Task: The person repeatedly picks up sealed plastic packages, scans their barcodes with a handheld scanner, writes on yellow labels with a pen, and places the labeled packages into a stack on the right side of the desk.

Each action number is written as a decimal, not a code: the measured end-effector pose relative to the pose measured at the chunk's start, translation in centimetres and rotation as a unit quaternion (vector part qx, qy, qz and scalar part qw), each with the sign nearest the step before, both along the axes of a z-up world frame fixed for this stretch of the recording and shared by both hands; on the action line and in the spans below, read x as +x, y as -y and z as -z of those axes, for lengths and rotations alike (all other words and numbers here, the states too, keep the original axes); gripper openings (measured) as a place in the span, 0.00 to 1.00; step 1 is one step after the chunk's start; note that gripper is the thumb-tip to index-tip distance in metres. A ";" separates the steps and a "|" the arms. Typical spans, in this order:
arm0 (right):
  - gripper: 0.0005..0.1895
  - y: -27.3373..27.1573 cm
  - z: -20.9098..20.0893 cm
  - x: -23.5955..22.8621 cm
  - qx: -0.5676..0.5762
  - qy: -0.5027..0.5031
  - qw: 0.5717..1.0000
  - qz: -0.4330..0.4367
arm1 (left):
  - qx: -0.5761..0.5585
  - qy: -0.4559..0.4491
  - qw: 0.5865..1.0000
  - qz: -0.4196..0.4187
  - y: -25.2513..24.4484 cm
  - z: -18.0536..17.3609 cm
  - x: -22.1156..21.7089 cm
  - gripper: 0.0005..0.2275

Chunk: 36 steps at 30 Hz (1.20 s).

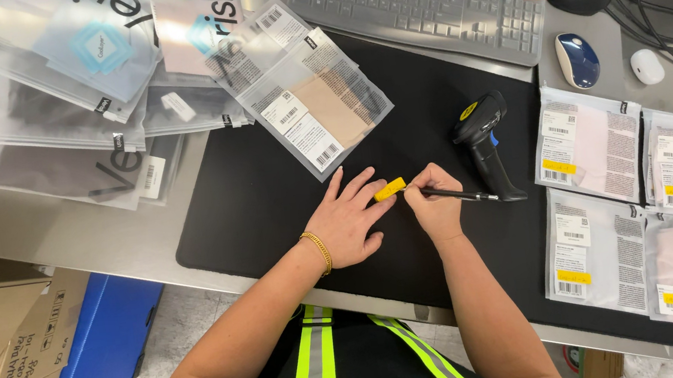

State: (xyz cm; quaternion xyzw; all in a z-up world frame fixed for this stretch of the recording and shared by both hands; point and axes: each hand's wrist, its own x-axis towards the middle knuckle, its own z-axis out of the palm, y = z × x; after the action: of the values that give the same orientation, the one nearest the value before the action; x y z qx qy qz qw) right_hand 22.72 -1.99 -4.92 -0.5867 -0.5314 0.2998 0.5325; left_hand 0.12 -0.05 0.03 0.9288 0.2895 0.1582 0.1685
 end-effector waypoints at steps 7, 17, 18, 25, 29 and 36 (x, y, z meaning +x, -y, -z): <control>0.04 1.1 -2.4 -1.3 0.039 -0.034 0.996 0.067 | 0.000 0.003 1.000 0.000 0.1 0.0 0.0 0.27; 0.05 1.0 -4.1 -2.9 -0.002 0.081 0.995 0.056 | -0.005 0.005 1.000 0.003 0.0 0.1 -0.1 0.28; 0.10 0.9 -4.1 -2.9 -0.009 0.109 0.993 0.051 | -0.007 0.007 1.000 0.003 0.1 0.1 -0.1 0.28; 0.18 0.6 -6.1 -2.1 0.117 0.059 0.991 -0.036 | -0.009 0.017 1.000 -0.001 0.0 -0.2 -0.2 0.27; 0.19 -4.1 -6.6 -4.2 0.056 -0.085 0.993 -0.063 | -0.010 0.071 0.997 -0.007 0.6 0.0 -0.6 0.24; 0.18 -12.6 -2.8 -8.7 -0.008 0.150 0.987 -0.057 | 0.053 0.067 0.979 -0.182 0.3 0.2 -1.4 0.29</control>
State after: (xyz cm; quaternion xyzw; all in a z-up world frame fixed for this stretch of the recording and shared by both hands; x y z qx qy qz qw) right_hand 14.00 10.56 -2.14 -0.5981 -0.6355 0.2423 0.4240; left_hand -1.27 -0.36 -0.12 0.8552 0.4333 0.2637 0.1065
